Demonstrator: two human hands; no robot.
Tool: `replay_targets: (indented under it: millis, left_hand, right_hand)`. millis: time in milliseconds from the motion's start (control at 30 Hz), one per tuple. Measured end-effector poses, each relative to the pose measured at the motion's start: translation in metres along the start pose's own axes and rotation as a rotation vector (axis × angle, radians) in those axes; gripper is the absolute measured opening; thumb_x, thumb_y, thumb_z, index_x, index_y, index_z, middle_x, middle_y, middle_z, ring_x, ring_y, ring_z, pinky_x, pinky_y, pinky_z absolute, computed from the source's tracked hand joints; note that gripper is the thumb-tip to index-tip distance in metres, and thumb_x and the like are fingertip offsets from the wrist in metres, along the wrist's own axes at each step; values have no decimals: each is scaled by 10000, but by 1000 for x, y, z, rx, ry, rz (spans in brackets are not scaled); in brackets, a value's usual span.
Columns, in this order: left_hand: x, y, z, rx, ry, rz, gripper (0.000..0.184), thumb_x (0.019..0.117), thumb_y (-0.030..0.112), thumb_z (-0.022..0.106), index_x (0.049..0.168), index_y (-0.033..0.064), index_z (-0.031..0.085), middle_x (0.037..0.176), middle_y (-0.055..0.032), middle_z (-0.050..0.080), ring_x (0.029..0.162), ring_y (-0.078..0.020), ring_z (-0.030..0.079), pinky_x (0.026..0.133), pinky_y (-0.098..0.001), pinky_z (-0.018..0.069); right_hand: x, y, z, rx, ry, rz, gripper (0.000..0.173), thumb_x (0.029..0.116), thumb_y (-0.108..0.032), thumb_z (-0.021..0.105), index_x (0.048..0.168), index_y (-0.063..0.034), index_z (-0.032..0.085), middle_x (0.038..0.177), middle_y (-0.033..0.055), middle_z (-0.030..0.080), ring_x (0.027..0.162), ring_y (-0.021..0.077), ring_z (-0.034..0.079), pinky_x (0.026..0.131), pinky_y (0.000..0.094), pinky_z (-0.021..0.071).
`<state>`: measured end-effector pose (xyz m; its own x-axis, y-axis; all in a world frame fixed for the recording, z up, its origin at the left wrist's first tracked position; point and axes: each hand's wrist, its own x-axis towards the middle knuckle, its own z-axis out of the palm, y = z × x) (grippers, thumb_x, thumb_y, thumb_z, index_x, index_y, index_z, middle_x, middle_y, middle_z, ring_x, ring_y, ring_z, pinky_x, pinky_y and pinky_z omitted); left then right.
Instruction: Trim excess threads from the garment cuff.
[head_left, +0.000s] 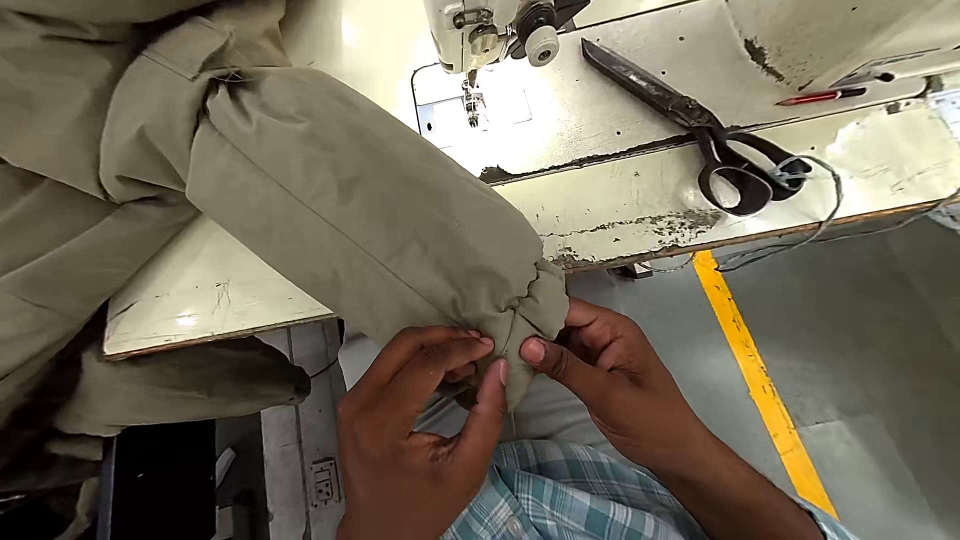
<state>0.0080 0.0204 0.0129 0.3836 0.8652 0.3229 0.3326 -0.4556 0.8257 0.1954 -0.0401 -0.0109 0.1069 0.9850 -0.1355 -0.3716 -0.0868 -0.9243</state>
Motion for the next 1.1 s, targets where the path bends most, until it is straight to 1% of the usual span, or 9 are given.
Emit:
replay_targets:
  millis: [67,167,233,467,633,700,900,1033,1100]
  left_hand:
    - [0,1,-1,21,-1,-19,123,855,202,791,929,104,781,977,15,735,776,-87,725,656,-246,661]
    - [1,2,-2,55,4,-57,64,842,203,773,834,140,768,917,45,743,789,-69,730,648,-224,651]
    - [1,2,-2,47,-1,-92,59,832,213,772,813,157,767,884,62,739,781,-65,726,644,-219,642]
    - [4,-3,-4,-72,-30,-178,33,824,183,752,808,161,734,839,57,724,702,-84,705,614,-239,632]
    - [2,-3,-9,-120,-59,-150,73,863,209,761,848,138,754,879,29,739,751,-113,727,656,-260,648]
    - [2,-2,-10,-99,-67,-132,88,853,218,781,856,133,759,888,30,736,760,-122,733,661,-276,664]
    - [4,-1,-4,58,-67,-115,54,815,219,760,790,180,733,829,98,709,705,-40,698,609,-219,635]
    - [4,-7,-2,47,-80,-137,35,833,221,722,842,192,706,822,110,691,681,-27,683,588,-209,621]
    - [2,-8,-4,-57,-66,-119,50,864,199,734,879,152,729,882,66,719,709,-61,700,618,-229,636]
  right_hand:
    - [0,1,3,-63,9,-24,158,981,-133,690,1126,-72,705,945,80,717,829,124,699,769,253,605]
    - [-1,2,5,-121,14,-51,159,984,-139,684,1129,-78,705,933,73,716,806,125,694,737,246,602]
    - [-1,3,5,-147,18,-57,167,982,-133,684,1139,-82,702,933,71,717,798,128,694,726,247,603]
    - [-3,2,7,-144,20,-42,172,979,-124,685,1144,-75,703,936,77,717,800,136,696,726,254,607]
    - [-3,0,7,-115,10,-22,162,979,-113,680,1133,-67,703,938,83,718,807,138,699,733,249,605]
    - [-3,0,8,-114,8,-23,158,980,-113,679,1130,-66,702,938,83,716,808,141,698,733,255,606]
    - [-4,3,8,-173,23,-32,155,980,-121,680,1126,-76,705,938,80,719,800,142,697,712,253,604]
    - [-6,3,7,-143,22,-24,157,976,-113,682,1127,-76,706,934,82,718,800,143,699,721,256,607]
    - [-5,1,7,-113,18,-16,162,977,-120,686,1132,-74,707,936,82,719,805,140,702,734,256,609]
